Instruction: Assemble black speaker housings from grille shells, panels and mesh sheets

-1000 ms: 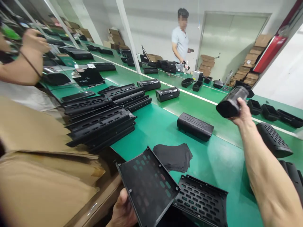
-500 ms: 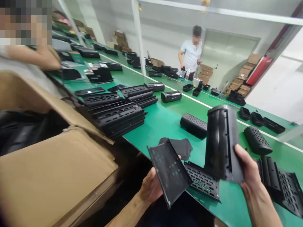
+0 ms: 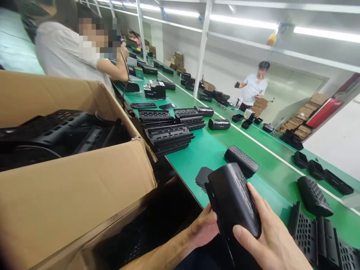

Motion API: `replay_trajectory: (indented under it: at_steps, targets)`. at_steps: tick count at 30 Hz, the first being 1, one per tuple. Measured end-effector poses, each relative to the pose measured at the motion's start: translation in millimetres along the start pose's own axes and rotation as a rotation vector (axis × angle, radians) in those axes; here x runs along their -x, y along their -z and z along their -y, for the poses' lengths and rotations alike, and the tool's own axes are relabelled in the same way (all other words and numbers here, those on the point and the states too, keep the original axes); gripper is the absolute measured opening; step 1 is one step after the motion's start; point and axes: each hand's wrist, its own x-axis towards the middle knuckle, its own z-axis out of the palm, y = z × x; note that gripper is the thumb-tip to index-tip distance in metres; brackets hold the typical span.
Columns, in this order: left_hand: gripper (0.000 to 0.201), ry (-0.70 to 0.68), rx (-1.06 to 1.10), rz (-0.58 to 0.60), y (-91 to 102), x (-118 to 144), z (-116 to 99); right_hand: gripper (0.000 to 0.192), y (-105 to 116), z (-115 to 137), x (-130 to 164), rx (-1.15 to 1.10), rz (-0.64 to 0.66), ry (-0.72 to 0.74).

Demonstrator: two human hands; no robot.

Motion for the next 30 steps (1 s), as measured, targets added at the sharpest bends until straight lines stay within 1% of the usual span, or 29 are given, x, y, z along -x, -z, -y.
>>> replay_trajectory:
  at_steps: [3, 6, 12, 18, 24, 28, 30]
  targets:
    - [0.074, -0.013, -0.03, 0.029, -3.9, -1.8, -1.7, 0.096, -4.8, -3.5, -0.1, 0.025, 0.02, -0.002]
    - [0.074, -0.001, -0.035, 0.033, -2.0, -2.4, -0.1, 0.096, -8.4, -5.0, -0.2, 0.051, 0.021, -0.015]
    - [0.077, 0.027, -0.024, 0.013, 6.2, -1.7, 5.1, 0.094, -9.8, -4.7, -1.9, 0.075, 0.001, 0.001]
    - [0.077, 0.031, -0.053, -0.015, 6.5, -4.1, 2.2, 0.098, -15.3, -6.0, -2.5, 0.122, -0.021, -0.004]
    - [0.076, 0.049, -0.076, 0.03, 2.9, -7.2, -2.5, 0.098, -16.2, -1.9, -3.0, 0.128, 0.024, -0.024]
    - [0.076, 0.093, -0.07, -0.023, 1.2, -10.9, -0.5, 0.103, -8.3, -2.1, -12.5, 0.156, 0.087, -0.061]
    - [0.075, 0.089, -0.078, -0.034, -0.4, -13.4, -3.2, 0.104, -3.0, -6.2, -12.8, 0.13, 0.133, -0.064]
